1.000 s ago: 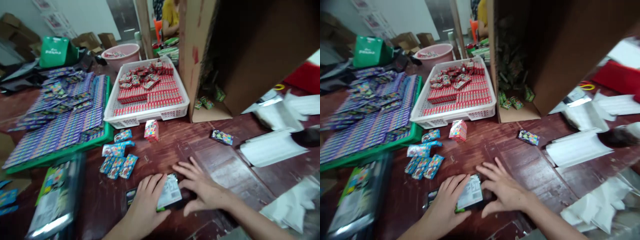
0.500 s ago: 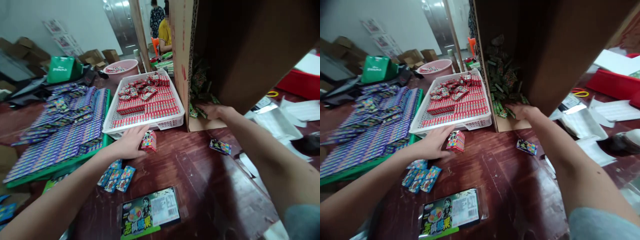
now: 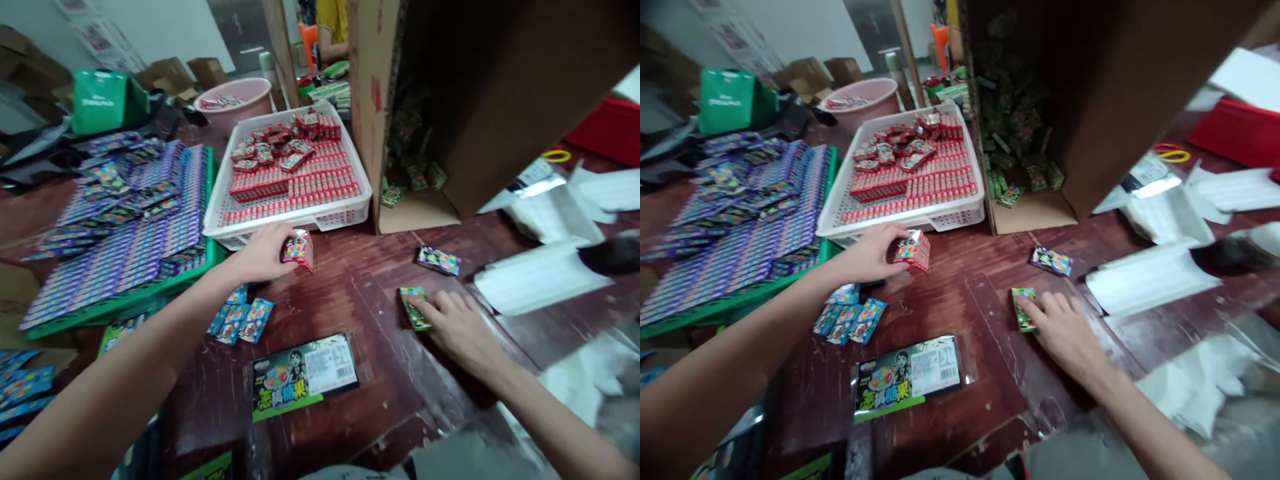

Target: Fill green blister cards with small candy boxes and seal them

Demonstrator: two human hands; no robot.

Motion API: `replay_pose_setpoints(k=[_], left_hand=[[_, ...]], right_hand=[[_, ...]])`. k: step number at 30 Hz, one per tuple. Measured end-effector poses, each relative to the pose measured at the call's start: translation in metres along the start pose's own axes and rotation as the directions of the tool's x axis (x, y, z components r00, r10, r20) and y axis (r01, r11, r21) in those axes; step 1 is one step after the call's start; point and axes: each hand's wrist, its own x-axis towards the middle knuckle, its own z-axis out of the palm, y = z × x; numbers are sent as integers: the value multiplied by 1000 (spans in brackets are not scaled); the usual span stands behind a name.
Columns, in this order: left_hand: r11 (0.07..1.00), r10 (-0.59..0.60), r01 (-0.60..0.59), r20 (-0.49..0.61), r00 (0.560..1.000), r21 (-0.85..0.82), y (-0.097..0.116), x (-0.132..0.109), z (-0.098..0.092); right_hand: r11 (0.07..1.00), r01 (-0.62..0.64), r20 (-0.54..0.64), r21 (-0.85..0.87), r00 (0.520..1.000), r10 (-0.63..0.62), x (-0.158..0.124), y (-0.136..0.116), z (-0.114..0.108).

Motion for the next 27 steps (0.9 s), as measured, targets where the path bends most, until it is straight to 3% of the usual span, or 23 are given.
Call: replay_pose_setpoints(k=[4, 7, 10, 13, 15, 17, 19, 21, 23, 27], left_hand=[[993, -34, 47, -126, 991, 104, 28, -1, -17], [999, 10, -5, -159, 987, 33, 79, -14, -14], [989, 111, -115, -50, 993, -93, 143, -27, 17], [988, 90, -81, 59, 994, -134, 187, -33, 60], [988, 37, -22, 96, 995, -152, 200, -35, 81], [986, -5, 22, 106, 994, -166, 204, -37, 91], [984, -32, 49, 103, 994, -169, 205, -38, 95], [984, -57, 72, 97, 994, -162, 208, -39, 96], [984, -77, 90, 90, 993, -153, 212, -38, 98], [984, -82, 95, 90, 993, -148, 217, -37, 100]], right_hand=[[972, -72, 80, 223, 995, 56, -27, 0, -11], [951, -74, 78, 299, 996, 53, -23, 15, -22], [939, 9, 106, 344, 993, -49, -6, 19, -23], [934, 79, 114, 348, 986, -125, 8, 9, -19], [966, 20, 96, 256, 994, -46, 9, -1, -16], [980, -169, 57, 107, 985, 164, 5, -12, -15], [917, -400, 18, 0, 917, 400, 0, -24, -12], [845, -535, 5, 2, 845, 535, -3, -40, -8], [834, -540, 10, 115, 840, 543, -7, -57, -3], [838, -405, 72, 366, 910, 409, -21, -69, -2]])
